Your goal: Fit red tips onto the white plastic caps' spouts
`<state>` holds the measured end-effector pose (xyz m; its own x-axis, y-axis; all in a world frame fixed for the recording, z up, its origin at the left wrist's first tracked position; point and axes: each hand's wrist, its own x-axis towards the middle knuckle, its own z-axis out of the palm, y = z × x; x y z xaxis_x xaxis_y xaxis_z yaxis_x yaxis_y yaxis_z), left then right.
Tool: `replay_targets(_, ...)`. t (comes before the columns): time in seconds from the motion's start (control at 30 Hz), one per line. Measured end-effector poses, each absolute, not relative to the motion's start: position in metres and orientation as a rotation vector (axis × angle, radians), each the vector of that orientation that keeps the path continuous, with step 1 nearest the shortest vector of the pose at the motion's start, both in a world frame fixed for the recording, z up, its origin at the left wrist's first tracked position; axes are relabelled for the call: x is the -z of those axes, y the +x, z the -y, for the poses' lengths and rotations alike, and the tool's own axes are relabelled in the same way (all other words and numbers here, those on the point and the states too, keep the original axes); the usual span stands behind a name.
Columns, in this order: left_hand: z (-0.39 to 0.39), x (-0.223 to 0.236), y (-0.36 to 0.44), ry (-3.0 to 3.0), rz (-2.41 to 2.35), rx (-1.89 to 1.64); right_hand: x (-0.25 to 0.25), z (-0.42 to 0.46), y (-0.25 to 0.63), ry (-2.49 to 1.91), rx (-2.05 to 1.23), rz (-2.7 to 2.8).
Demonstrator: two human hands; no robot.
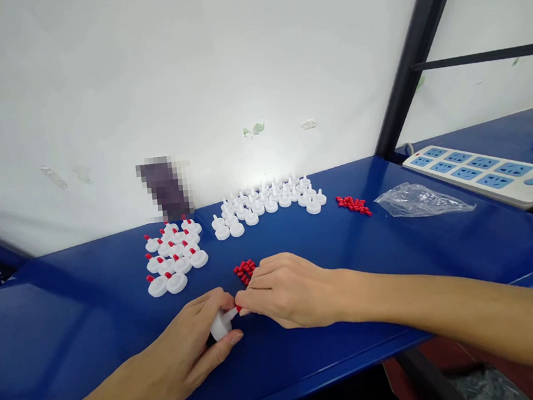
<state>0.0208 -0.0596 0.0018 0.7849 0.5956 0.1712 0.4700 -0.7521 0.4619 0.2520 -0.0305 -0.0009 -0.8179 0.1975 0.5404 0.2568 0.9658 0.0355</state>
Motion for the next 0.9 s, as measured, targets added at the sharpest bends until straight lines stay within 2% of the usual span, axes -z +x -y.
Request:
replay_targets(0.17,0.063,0.003,0.022,2.71,-0.802,-0.475,-0.005,0.033,0.252,-0.331,-0.065,2.602)
replay_targets(0.5,0.066,0.01,0.026,2.934,-0.779,-0.59,-0.017,0.038,0.254,-0.473,-0.712,2.625)
replay_targets(0.9,0.059,0.009,0.03,2.956,-0.838,-0.743,-0.013,0.038,0.247,-0.574,-0.559,2.556)
